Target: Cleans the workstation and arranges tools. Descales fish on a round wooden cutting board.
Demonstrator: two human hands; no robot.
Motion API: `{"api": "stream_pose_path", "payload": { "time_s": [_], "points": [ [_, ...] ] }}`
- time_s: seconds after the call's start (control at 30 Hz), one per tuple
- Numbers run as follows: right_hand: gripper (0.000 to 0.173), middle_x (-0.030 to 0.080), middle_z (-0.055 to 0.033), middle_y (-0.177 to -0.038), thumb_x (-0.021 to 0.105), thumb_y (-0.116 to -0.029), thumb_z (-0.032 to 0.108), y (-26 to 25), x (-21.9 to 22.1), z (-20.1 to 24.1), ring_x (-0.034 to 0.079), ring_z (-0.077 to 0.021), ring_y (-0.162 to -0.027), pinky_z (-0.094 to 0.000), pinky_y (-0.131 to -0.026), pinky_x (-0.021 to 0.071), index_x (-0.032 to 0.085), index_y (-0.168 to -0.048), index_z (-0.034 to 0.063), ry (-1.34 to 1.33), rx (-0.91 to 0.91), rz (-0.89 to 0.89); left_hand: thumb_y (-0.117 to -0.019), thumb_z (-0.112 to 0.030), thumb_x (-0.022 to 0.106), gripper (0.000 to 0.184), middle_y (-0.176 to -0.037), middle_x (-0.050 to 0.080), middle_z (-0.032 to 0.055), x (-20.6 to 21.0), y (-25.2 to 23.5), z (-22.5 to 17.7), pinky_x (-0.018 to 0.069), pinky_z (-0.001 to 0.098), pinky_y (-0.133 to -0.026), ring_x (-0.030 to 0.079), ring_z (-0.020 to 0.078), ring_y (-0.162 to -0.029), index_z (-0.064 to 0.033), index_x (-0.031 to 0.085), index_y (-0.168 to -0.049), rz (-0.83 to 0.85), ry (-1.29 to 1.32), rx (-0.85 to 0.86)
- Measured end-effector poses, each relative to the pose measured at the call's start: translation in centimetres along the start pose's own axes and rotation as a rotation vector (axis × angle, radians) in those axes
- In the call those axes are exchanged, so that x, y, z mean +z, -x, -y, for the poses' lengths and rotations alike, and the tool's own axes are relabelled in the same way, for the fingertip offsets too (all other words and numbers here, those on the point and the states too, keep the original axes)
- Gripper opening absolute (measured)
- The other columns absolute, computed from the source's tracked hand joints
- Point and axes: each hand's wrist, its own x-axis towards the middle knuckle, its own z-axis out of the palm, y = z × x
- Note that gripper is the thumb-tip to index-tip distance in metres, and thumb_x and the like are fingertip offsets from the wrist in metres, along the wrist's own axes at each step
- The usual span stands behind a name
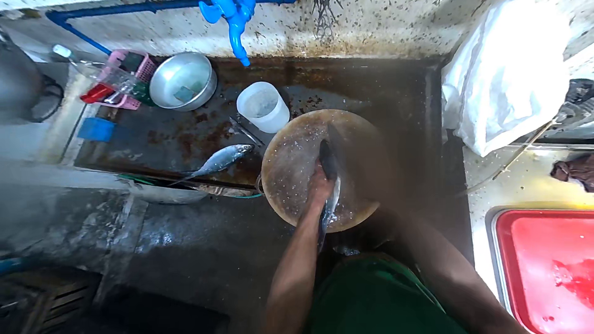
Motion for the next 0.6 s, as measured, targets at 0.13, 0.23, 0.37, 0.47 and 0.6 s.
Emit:
{"api": "stream_pose_path", "payload": {
  "time_s": [0.13, 0.23, 0.37, 0.47, 0.6],
  "points": [
    [0.043, 0.067, -0.0147, -0.096, 0.043, -0.1088, 0.036, 3.5, 1.0, -1.2, 0.069, -0.0264, -0.087, -0.0458, -0.082, 0.0565, 0.055, -0.128, -0.0002, -0.116, -0.139, -0.173, -0.0981, -0.025, 0.067, 0.072, -0.139, 0.058, 0.0227, 0.1, -2.7, 1.6, 0.0492, 0.0557, -0.103, 0.06, 0.0358, -0.124, -0.0146, 0.029, -0.158, -0.089, 0.527, -0.012],
    [0.045, 0.067, -0.0138, -0.094, 0.042, -0.1083, 0.037, 5.2, 2.4, -1.3, 0.068, -0.0264, -0.084, -0.0452, -0.08, 0.0565, 0.056, -0.129, -0.0003, -0.105, -0.148, -0.123, -0.0992, -0.025, 0.065, 0.067, -0.137, 0.058, 0.0214, -0.6, -3.7, 1.1, 0.052, 0.0528, -0.097, 0.062, 0.033, -0.118, -0.0137, 0.033, -0.156, -0.094, 0.696, -0.039],
    [0.049, 0.07, -0.0151, -0.096, 0.035, -0.1084, 0.043, 5.0, 3.6, -1.1, 0.071, -0.0333, -0.09, -0.0519, -0.08, 0.057, 0.052, -0.134, 0.0051, 0.074, -0.053, -0.032, -0.1003, -0.024, 0.064, 0.064, -0.137, 0.059, 0.0202, -1.3, -4.1, 0.9, 0.0529, 0.0521, -0.096, 0.063, 0.0321, -0.117, -0.0148, 0.033, -0.156, -0.05, 0.722, -0.077],
    [0.051, 0.071, -0.017, -0.101, 0.032, -0.1084, 0.043, 4.0, 3.8, -1.1, 0.072, -0.0369, -0.095, -0.0545, -0.082, 0.0568, 0.049, -0.138, 0.0057, 0.188, -0.013, -0.028, -0.0999, -0.022, 0.064, 0.063, -0.136, 0.059, 0.0193, -1.3, -4.4, 1.2, 0.0536, 0.0519, -0.095, 0.063, 0.0315, -0.116, -0.0144, 0.035, -0.155, -0.02, 0.707, -0.073],
    [0.05, 0.072, -0.0173, -0.102, 0.031, -0.1089, 0.041, 2.6, 4.3, -1.1, 0.072, -0.0371, -0.096, -0.0541, -0.081, 0.057, 0.049, -0.14, 0.0063, 0.267, -0.012, -0.056, -0.0997, -0.025, 0.065, 0.064, -0.139, 0.057, 0.0202, -1.2, -4.6, 1.1, 0.0505, 0.0535, -0.1, 0.06, 0.0328, -0.122, -0.0136, 0.034, -0.155, -0.043, 0.565, -0.049]
  ]
}}
